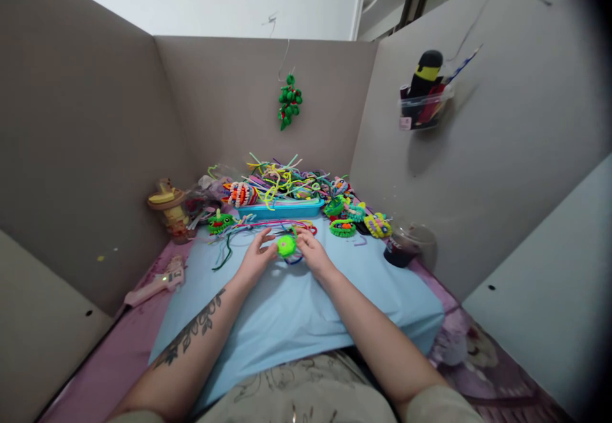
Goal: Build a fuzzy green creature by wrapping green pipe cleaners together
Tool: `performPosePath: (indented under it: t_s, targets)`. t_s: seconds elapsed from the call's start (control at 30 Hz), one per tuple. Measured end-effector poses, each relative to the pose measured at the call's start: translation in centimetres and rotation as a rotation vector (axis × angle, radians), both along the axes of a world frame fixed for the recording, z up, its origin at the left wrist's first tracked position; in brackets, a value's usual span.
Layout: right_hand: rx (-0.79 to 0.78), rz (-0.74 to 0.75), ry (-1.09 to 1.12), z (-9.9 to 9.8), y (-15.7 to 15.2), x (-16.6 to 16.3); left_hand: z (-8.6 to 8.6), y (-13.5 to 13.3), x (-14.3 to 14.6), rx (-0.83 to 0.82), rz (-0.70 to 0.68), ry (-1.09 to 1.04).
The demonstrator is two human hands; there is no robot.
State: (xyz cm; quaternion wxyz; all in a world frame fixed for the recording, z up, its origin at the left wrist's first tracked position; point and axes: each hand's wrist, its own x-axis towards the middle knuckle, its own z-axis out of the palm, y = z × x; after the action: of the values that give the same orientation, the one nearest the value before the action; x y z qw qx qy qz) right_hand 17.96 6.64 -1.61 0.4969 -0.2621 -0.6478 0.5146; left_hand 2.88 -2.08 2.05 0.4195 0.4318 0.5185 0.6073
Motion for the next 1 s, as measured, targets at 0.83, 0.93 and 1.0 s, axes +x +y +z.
performPosePath:
  t_s: [0.83,0.93,1.0]
  targets:
    - [0.205,-0.134,-0.010,1.1,-1.4,0.2,-0.8,0.0,0.9,0.134,-0.042,0.227]
    - [0.443,-0.281,-0.155,1.9,-2.5,0.8,-0.8,0.0,0.8,0.136,0.024,0.243]
    - [0.553,-0.295,-0.232,2.2,-3.1,0.9,-0.7,-0.1,0.6,0.176,0.006,0.225]
